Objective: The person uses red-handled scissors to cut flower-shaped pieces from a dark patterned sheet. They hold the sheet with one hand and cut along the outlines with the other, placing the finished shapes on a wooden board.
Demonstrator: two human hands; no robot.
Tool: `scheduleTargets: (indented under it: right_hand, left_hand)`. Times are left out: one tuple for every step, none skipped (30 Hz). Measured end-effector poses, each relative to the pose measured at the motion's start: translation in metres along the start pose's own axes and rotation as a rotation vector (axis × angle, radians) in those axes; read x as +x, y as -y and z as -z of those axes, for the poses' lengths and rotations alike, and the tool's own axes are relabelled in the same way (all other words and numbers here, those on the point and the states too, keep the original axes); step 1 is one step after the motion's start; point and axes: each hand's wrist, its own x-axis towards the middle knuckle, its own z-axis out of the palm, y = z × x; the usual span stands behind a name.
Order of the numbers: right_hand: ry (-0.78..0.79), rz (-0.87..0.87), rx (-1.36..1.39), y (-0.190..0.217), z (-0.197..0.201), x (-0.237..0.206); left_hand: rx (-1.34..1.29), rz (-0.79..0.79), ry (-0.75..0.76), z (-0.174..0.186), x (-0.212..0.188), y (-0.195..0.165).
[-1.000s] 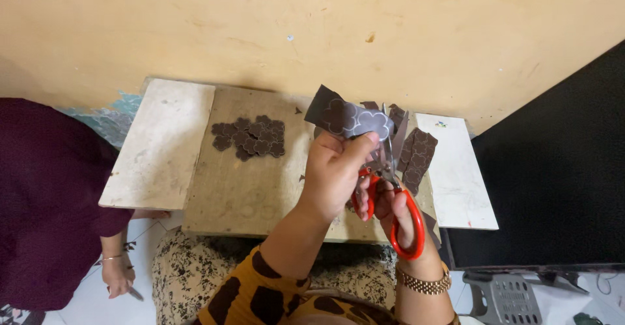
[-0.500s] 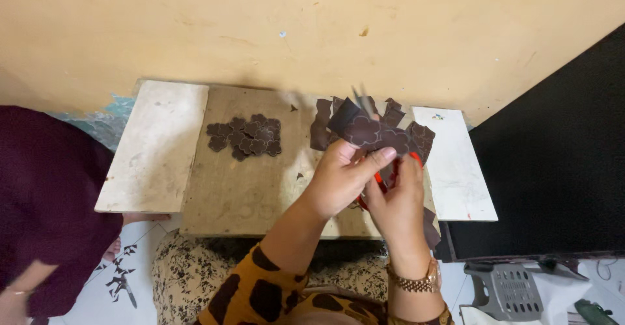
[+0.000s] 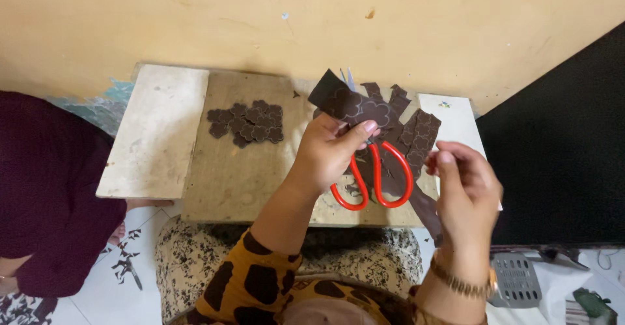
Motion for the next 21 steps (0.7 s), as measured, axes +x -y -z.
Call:
scheduleTargets:
  right_hand:
    - [0.159, -0.1, 0.142, -0.012, -0.003, 0.006]
    - [0.315, -0.202, 0.285, -0.025, -0.007, 0.011]
    - [0.47, -0.301, 0.428, -0.033, -0.007, 0.014]
    - [0.561, -0.369, 0.586, -0.042, -0.009, 0.011]
    - [0.653, -0.44, 0.746, -0.051, -0.015, 0.002]
    - [0.745, -0.519, 0.907, -0.057, -0.021, -0.009]
    - [0.761, -0.53, 0.908, -0.063, -0.025, -0.013]
    - [0.777, -0.537, 0.908, -0.067, -0.031, -0.016]
    - [0.791, -0.54, 0.908, -0.069, -0.035, -0.019]
    - [0.767, -0.53, 0.905, -0.07, -0.036, -0.021]
    - [0.741, -0.517, 0.9, -0.071, -0.037, -0.022]
    - [0.715, -0.502, 0.894, -0.07, -0.037, -0.021]
    - [0.692, -0.443, 0.835, -0.07, -0.037, -0.019]
    - [0.67, -0.389, 0.776, -0.068, -0.037, -0.017]
    - [0.649, -0.338, 0.717, -0.067, -0.038, -0.016]
    - [0.614, -0.327, 0.759, -0.064, -0.036, -0.015]
    - [0.581, -0.314, 0.801, -0.06, -0.034, -0.013]
    - [0.55, -0.3, 0.843, -0.056, -0.032, -0.011]
    - [0.573, -0.266, 0.77, -0.05, -0.027, -0.009]
    - [0.595, -0.231, 0.696, -0.044, -0.024, -0.009]
    - [0.614, -0.196, 0.621, -0.038, -0.022, -0.009]
  left_hand:
    - [-0.013, -0.008, 0.012, -0.003, -0.002, -0.003]
    - [-0.025, -0.015, 0.025, -0.006, -0.004, -0.006]
    - [-0.038, -0.024, 0.041, -0.009, -0.004, -0.009]
    - [-0.063, -0.001, 0.052, -0.013, -0.004, -0.012]
    - [-0.088, 0.023, 0.059, -0.016, -0.005, -0.014]
    - [-0.112, 0.053, 0.061, -0.019, -0.008, -0.017]
    - [-0.053, 0.133, 0.029, -0.019, -0.01, -0.02]
    - [0.007, 0.21, 0.0, -0.019, -0.012, -0.023]
    - [0.066, 0.287, -0.024, -0.02, -0.011, -0.025]
    - [0.076, 0.257, -0.015, -0.019, -0.012, -0.027]
    - [0.085, 0.225, -0.003, -0.018, -0.012, -0.029]
    - [0.092, 0.191, 0.011, -0.018, -0.011, -0.03]
    - [-0.034, 0.106, 0.038, -0.016, -0.009, -0.031]
    - [-0.161, 0.024, 0.063, -0.015, -0.008, -0.032]
    - [-0.287, -0.058, 0.084, -0.014, -0.007, -0.032]
    - [-0.311, -0.061, 0.02, -0.012, -0.004, -0.032]
    - [-0.334, -0.066, -0.043, -0.011, 0.001, -0.033]
    - [-0.357, -0.073, -0.108, -0.009, 0.004, -0.033]
    - [-0.36, -0.052, -0.116, -0.011, 0.005, -0.032]
    - [-0.365, -0.03, -0.123, -0.009, 0.005, -0.031]
    - [-0.371, -0.006, -0.13, -0.009, 0.004, -0.031]
